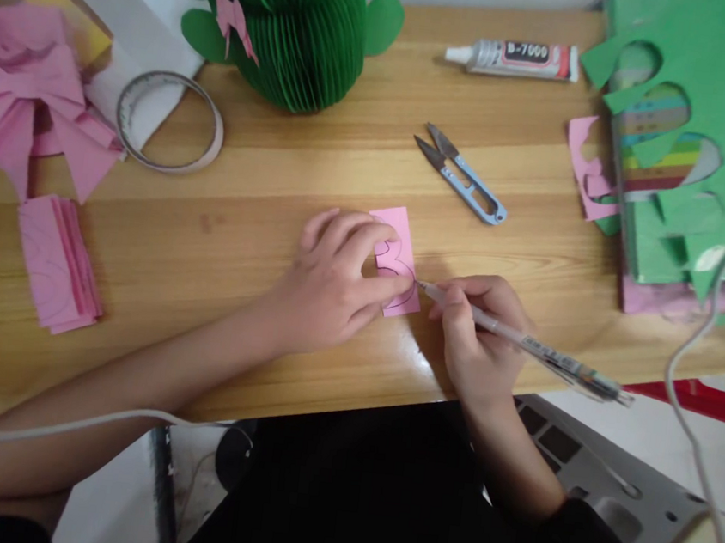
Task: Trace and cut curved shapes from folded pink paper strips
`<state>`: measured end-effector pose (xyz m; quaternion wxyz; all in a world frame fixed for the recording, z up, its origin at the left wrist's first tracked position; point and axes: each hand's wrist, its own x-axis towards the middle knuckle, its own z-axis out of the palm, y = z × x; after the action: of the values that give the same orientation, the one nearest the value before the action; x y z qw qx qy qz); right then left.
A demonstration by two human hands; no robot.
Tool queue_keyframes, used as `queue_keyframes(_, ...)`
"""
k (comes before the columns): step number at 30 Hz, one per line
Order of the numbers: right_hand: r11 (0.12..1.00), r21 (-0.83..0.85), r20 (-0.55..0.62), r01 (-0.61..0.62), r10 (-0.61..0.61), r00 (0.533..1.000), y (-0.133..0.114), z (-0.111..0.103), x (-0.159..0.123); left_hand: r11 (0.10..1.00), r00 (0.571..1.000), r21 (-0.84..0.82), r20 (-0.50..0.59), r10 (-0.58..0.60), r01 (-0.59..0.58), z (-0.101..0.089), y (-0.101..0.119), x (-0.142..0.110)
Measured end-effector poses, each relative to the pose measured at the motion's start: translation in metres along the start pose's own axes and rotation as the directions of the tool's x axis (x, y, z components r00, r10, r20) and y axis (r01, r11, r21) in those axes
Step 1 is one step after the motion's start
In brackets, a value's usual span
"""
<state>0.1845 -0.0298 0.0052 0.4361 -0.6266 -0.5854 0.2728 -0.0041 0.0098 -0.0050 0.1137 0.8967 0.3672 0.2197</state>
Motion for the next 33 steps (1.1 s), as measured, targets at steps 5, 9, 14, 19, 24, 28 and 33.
queue_keyframes(5,1.000,-0.015,0.001,0.007,-0.007,1.000,0.0007,0.0000,-0.0004,1.000,1.000,0.002,0.009,-0.002,0.002,-0.0007,0.0001,0.0002)
queue_keyframes(9,1.000,-0.011,-0.001,0.014,-0.014,1.000,0.0009,-0.0010,-0.0016,1.000,1.000,0.002,0.011,-0.002,0.002,-0.0009,0.0003,0.0006)
queue_keyframes(14,1.000,-0.021,0.019,0.017,-0.016,1.000,0.0008,-0.0033,-0.0028,1.000,1.000,-0.001,0.010,-0.006,0.006,-0.0002,-0.0001,0.0003)
queue_keyframes(19,0.999,-0.034,0.027,0.014,-0.013,1.000,0.0031,-0.0034,-0.0043,1.000,1.000,0.007,0.005,-0.001,0.001,-0.0001,0.0002,0.0006)
queue_keyframes(24,0.999,-0.022,0.049,0.029,-0.028,0.998,0.0009,-0.0036,-0.0038,1.000,1.000,-0.003,0.019,-0.012,0.012,-0.0006,0.0002,0.0006)
queue_keyframes(28,0.997,-0.026,0.075,0.066,-0.064,0.995,-0.0028,-0.0047,-0.0027,1.000,1.000,-0.014,0.027,-0.011,0.012,-0.0007,0.0001,0.0004)
queue_keyframes(33,0.993,-0.012,0.133,0.117,-0.115,0.984,-0.0064,-0.0038,0.0007,1.000,1.000,-0.006,-0.004,-0.012,0.012,0.0000,0.0006,0.0008)
